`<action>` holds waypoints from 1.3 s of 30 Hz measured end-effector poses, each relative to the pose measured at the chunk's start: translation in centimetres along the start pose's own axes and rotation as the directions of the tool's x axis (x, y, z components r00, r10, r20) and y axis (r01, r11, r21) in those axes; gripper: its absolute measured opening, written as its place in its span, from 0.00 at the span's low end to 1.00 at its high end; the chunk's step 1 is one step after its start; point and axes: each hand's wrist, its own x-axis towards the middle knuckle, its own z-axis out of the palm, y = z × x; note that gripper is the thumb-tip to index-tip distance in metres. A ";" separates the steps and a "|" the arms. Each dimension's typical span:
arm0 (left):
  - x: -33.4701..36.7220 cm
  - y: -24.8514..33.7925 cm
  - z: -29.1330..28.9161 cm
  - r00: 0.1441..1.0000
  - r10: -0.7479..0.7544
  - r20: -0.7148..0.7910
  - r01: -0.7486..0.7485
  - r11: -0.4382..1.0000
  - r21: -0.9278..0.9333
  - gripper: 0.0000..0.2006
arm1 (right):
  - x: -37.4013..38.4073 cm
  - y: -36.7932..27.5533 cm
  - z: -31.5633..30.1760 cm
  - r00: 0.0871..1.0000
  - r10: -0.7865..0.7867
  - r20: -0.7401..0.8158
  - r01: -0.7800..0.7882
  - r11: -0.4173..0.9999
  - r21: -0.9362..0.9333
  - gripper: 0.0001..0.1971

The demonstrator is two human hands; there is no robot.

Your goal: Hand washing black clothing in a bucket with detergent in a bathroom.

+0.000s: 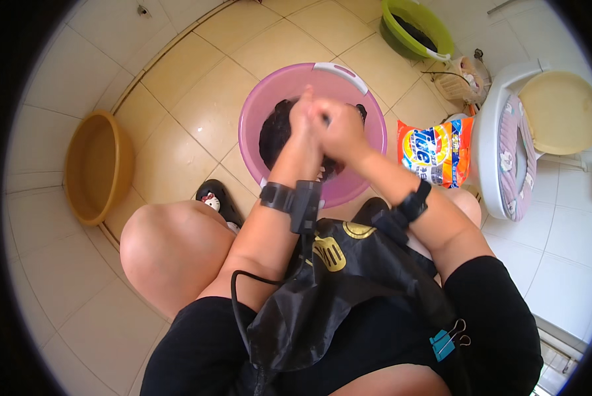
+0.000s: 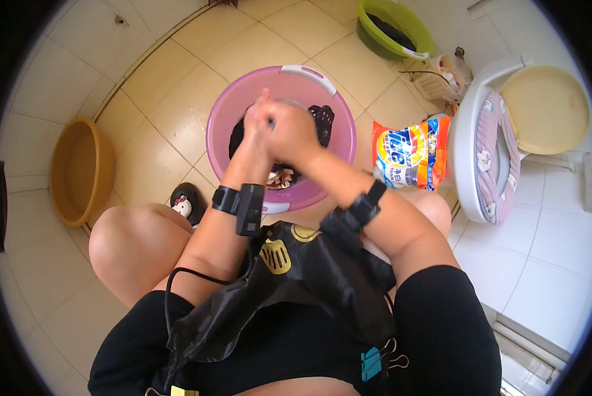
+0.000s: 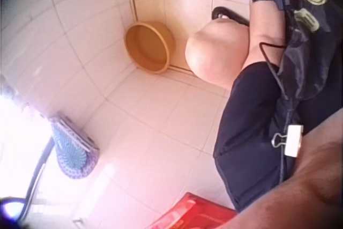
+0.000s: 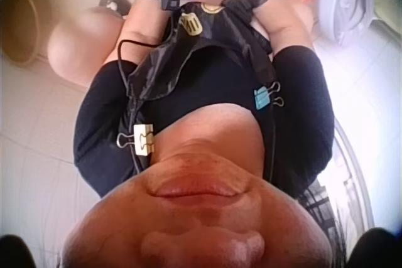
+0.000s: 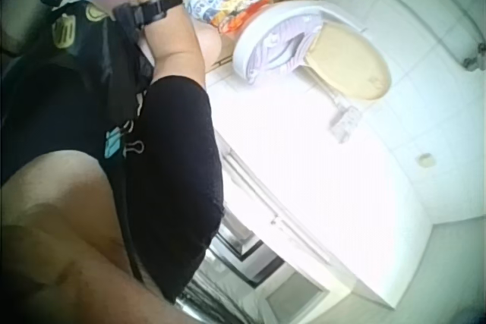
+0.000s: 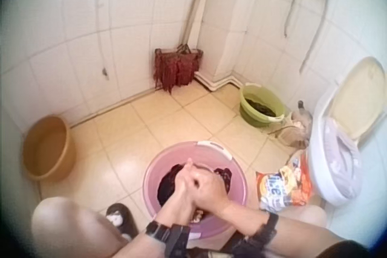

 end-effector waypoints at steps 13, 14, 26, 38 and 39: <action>-3.4 -1.8 5.7 0.981 -0.081 -0.177 0.088 0.996 0.032 0.10 | 2.5 6.3 -2.9 0.944 0.327 -0.030 -0.329 0.941 -0.078 0.10; -3.4 -1.3 6.0 0.984 -0.122 -0.127 0.124 0.992 0.013 0.11 | 3.0 6.6 -3.3 0.930 0.359 -0.075 -0.360 0.933 0.003 0.11; -2.8 2.8 4.2 0.963 -0.046 0.267 -0.098 0.860 0.501 0.12 | 5.3 7.2 -7.0 0.838 0.537 0.099 -0.420 0.517 0.746 0.06; -3.6 -2.6 6.4 0.971 -0.124 -0.203 0.121 0.992 -0.026 0.13 | 3.0 5.0 -3.7 0.938 0.331 -0.104 -0.346 0.916 -0.202 0.13; -4.0 -2.6 7.2 0.938 -0.022 -0.347 0.109 0.966 0.233 0.14 | 2.8 4.9 -3.4 0.939 0.327 -0.104 -0.342 0.918 -0.202 0.13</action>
